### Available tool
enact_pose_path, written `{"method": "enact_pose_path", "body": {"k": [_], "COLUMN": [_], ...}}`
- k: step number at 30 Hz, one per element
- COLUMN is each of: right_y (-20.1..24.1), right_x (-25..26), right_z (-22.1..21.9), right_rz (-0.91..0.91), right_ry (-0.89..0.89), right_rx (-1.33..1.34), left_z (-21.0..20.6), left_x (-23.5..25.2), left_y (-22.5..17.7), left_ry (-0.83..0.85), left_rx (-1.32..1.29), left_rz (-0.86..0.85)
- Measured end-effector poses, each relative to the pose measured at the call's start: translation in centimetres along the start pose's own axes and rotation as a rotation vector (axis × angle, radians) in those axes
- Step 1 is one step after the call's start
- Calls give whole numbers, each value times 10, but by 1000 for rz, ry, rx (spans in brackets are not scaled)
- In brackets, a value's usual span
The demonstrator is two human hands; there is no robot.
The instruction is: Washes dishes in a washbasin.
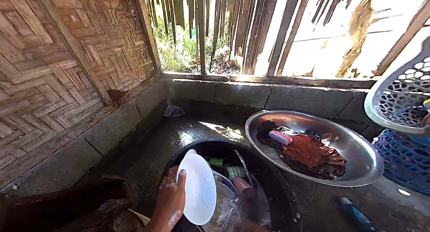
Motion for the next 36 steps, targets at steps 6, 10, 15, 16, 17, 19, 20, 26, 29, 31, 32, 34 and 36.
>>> {"method": "enact_pose_path", "body": {"k": [6, 10, 15, 16, 17, 19, 20, 26, 29, 31, 32, 34, 36], "right_y": [144, 226, 260, 257, 252, 241, 234, 214, 225, 218, 209, 191, 193], "right_x": [-147, -255, -307, -296, -280, -252, -238, -187, -206, -217, -217, -211, -212], "right_z": [144, 206, 229, 226, 219, 193, 180, 116, 93, 90, 92, 104, 113], "right_rz": [359, 514, 698, 749, 772, 725, 679, 633, 857, 883, 860, 836, 911], "right_ry": [33, -161, -397, -381, -343, -250, -251, -450, -380, -459, -549, -690, -774], "right_rx": [-5, -68, 222, 306, 373, 381, 313, 63, 167, -72, -218, -392, -363], "left_z": [-19, -33, -59, -64, -66, -70, -71, -71, -61, -46, -42, -41, -46], "left_x": [16, 19, 5, 2, -1, -5, -6, -14, -5, 2, 4, 3, 2], "left_y": [6, 6, -9, -13, -19, -28, -32, -57, -50, -38, -32, -25, -30], "left_ry": [100, 147, 309, 343, 366, 378, 376, 301, 158, 104, 104, 140, 170], "left_rx": [16, -108, -535, -620, -689, -794, -836, -801, -760, -741, -744, -776, -891], "left_rz": [31, 65, 213, 229, 234, 219, 200, 34, -71, -48, -23, 38, 77]}}
Point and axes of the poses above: each hand's wrist, its own x-axis towards the middle knuckle, its own z-axis out of the back of the hand, y = z × x, the point moved 7 cm from there along x, towards the middle knuckle, and after that the axes turned 10 degrees about x, right-handed, at the moved point
